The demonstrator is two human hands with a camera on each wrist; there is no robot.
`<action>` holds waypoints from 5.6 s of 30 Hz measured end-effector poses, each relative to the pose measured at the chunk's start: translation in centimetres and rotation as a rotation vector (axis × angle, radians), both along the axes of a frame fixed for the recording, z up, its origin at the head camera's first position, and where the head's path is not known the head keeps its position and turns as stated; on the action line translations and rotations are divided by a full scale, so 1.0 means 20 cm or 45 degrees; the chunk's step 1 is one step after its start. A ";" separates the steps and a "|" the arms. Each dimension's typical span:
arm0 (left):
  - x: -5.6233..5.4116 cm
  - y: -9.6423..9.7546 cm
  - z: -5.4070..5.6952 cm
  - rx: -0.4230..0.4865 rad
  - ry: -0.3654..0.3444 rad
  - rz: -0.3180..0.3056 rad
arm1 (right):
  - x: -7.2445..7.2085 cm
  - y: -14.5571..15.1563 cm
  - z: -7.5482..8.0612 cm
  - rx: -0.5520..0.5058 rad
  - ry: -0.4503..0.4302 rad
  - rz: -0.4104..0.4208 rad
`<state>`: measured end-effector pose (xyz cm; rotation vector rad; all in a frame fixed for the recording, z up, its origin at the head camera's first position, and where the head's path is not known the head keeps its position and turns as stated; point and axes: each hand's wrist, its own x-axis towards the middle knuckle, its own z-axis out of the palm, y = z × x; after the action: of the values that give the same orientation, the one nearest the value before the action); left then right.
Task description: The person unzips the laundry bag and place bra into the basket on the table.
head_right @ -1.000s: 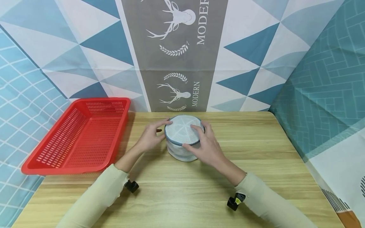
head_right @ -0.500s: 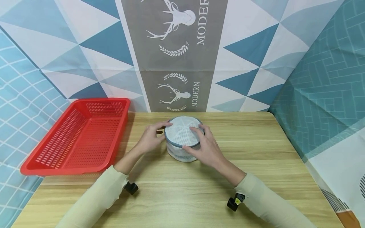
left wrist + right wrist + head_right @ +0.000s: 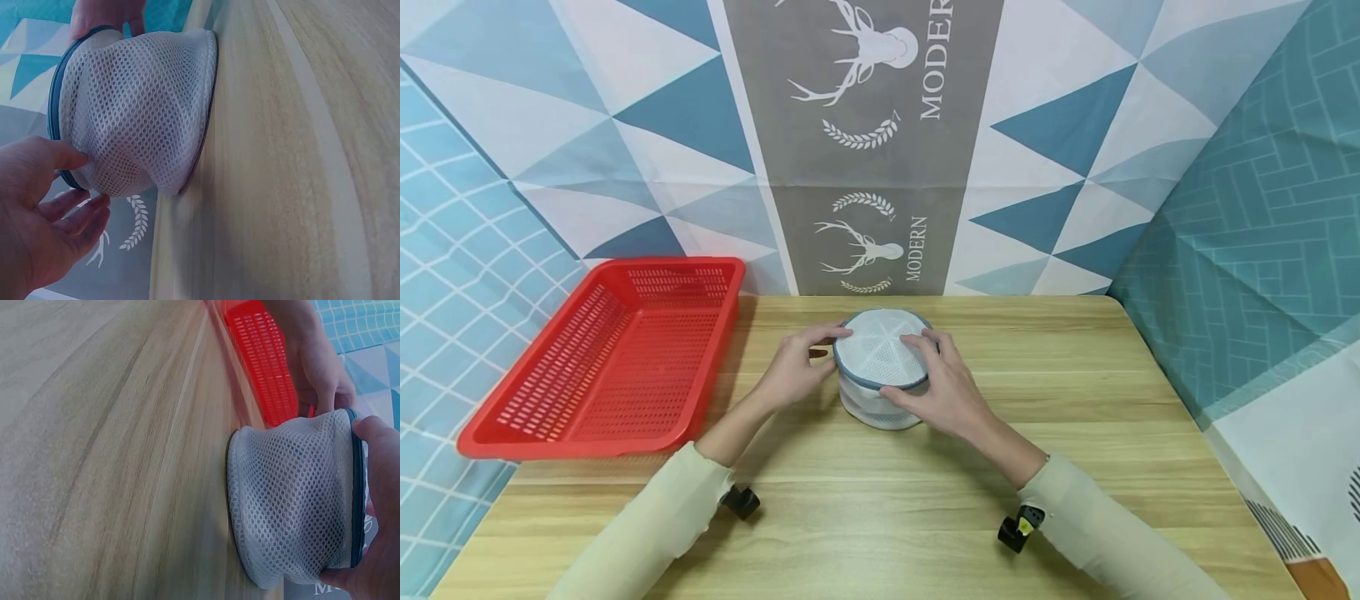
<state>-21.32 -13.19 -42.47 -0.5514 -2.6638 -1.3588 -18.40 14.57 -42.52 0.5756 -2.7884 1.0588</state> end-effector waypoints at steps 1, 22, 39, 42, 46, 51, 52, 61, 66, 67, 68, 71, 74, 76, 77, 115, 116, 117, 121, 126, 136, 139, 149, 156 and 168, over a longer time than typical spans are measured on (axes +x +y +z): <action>0.00 0.00 0.00 0.001 0.001 0.004 | 0.00 0.00 0.00 0.000 0.001 0.002; 0.07 -0.04 -0.01 -0.005 -0.003 0.027 | -0.05 0.03 -0.05 -0.006 0.100 0.093; 0.02 -0.05 0.01 -0.013 -0.057 -0.083 | 0.01 -0.01 0.01 -0.050 0.073 -0.006; 0.01 -0.05 0.01 0.008 -0.091 -0.124 | 0.03 -0.02 0.01 -0.045 0.052 -0.012; 0.01 -0.04 0.00 0.015 -0.104 -0.131 | 0.04 -0.03 0.01 -0.034 0.052 0.002; 0.01 -0.03 0.01 0.007 -0.110 -0.117 | 0.04 -0.03 0.00 -0.024 0.039 0.005; 0.01 -0.03 0.01 0.005 -0.111 -0.116 | 0.04 -0.04 0.00 -0.023 0.032 0.004; 0.02 -0.04 0.00 0.014 -0.097 -0.108 | 0.03 -0.03 -0.02 -0.040 0.046 0.030; 0.04 -0.05 -0.02 0.016 -0.073 -0.098 | 0.00 -0.01 -0.03 -0.040 0.054 0.064; 0.04 -0.05 -0.02 0.015 -0.073 -0.097 | -0.01 0.00 -0.04 -0.040 0.056 0.075; 0.04 -0.05 -0.02 0.014 -0.073 -0.096 | -0.01 0.00 -0.04 -0.041 0.055 0.085; 0.06 -0.06 -0.02 0.015 -0.090 -0.088 | -0.02 0.01 -0.04 -0.050 0.055 0.119; 0.08 -0.06 -0.02 0.016 -0.093 -0.081 | -0.03 0.02 -0.04 -0.063 0.059 0.152; 0.08 -0.06 -0.02 0.017 -0.095 -0.083 | -0.03 0.03 -0.05 -0.070 0.061 0.167; 0.09 -0.06 -0.02 0.017 -0.092 -0.083 | -0.03 0.03 -0.05 -0.074 0.062 0.173; 0.08 -0.05 -0.03 -0.017 -0.086 -0.128 | 0.03 -0.02 -0.02 -0.070 0.182 0.205; 0.08 -0.05 -0.03 -0.012 -0.093 -0.126 | 0.03 -0.02 -0.02 -0.071 0.181 0.209; 0.08 -0.05 -0.02 -0.009 -0.097 -0.122 | 0.02 -0.02 -0.03 -0.074 0.181 0.212; 0.09 -0.05 -0.02 0.004 -0.097 -0.111 | 0.01 -0.01 -0.03 -0.096 0.191 0.231; 0.11 -0.05 -0.03 0.038 -0.055 -0.109 | 0.00 0.00 -0.04 -0.128 0.191 0.246; 0.15 -0.06 -0.01 0.074 -0.103 -0.074 | -0.02 0.01 -0.05 -0.143 0.147 0.213; 0.15 -0.06 -0.01 0.069 -0.099 -0.073 | -0.02 0.02 -0.05 -0.142 0.155 0.214; 0.08 -0.05 0.00 0.035 -0.086 -0.059 | 0.02 0.00 -0.01 -0.114 0.185 0.227; 0.05 -0.03 -0.02 -0.005 -0.058 -0.113 | 0.04 -0.03 -0.04 -0.063 0.208 0.240; 0.07 -0.02 -0.02 0.010 -0.017 -0.115 | 0.03 -0.03 -0.06 -0.099 0.189 0.226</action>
<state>-19.90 -13.57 -42.94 -0.6713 -2.6734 -1.3997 -17.75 14.04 -43.72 0.8680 -2.5945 1.1014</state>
